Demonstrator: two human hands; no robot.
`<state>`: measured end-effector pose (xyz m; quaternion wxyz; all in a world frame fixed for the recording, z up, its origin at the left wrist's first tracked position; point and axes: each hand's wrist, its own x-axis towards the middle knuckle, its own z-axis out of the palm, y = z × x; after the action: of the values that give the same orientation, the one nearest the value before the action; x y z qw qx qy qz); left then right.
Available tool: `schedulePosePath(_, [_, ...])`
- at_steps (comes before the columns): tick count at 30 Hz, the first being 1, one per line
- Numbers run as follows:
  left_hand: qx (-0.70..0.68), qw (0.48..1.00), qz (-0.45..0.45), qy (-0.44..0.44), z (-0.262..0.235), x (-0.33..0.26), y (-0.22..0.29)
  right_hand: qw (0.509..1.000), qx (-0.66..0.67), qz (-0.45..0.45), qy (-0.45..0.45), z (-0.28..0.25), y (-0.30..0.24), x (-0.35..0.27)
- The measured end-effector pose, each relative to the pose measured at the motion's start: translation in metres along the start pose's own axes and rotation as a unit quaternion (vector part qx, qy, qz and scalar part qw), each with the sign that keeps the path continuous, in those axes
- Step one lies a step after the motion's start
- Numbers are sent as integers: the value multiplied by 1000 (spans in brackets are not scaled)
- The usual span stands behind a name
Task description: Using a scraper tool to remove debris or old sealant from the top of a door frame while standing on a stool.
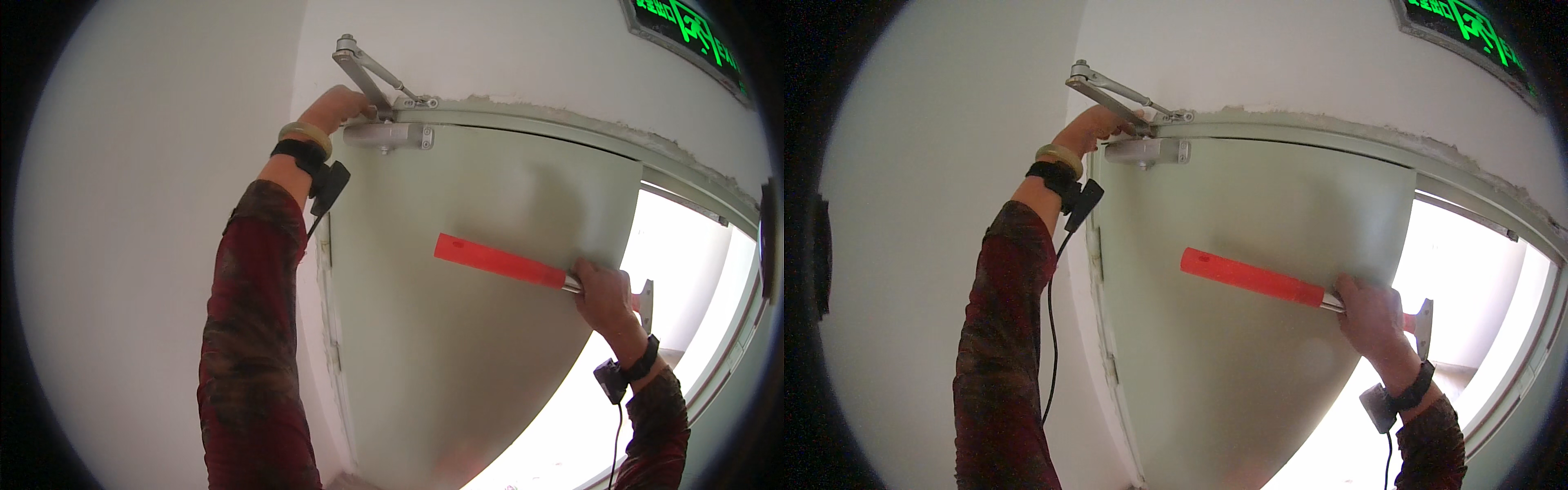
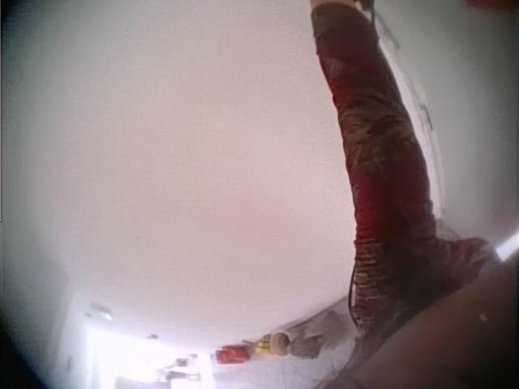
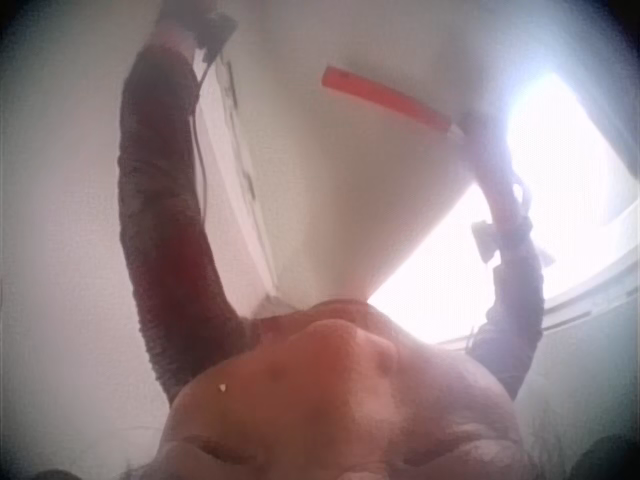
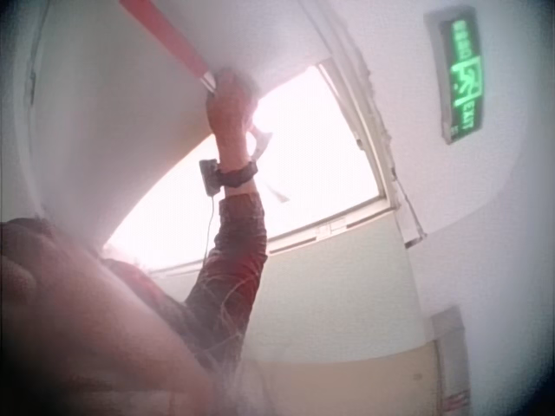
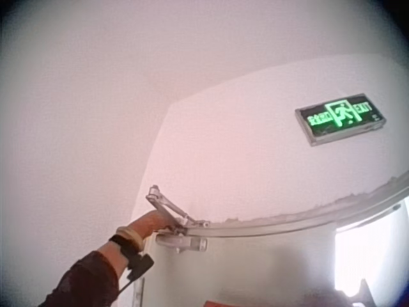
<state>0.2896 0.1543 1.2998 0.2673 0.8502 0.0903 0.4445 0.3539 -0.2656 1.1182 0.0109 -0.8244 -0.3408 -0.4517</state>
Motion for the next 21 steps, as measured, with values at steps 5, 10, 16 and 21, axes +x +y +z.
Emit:
schedulePosePath(5, [-62,996,-61,-24,29,24,14,1000,7,15,-16,4,13,-9])
schedulePosePath(10, [49,992,100,55,25,96,-68,1000,18,-3,-17,-3,1,-1])
schedulePosePath(16, [127,959,196,157,53,72,-47,999,-10,29,-34,4,16,-9])
schedulePosePath(21, [-169,911,277,255,-27,37,-86,999,7,18,-41,-4,-2,3])
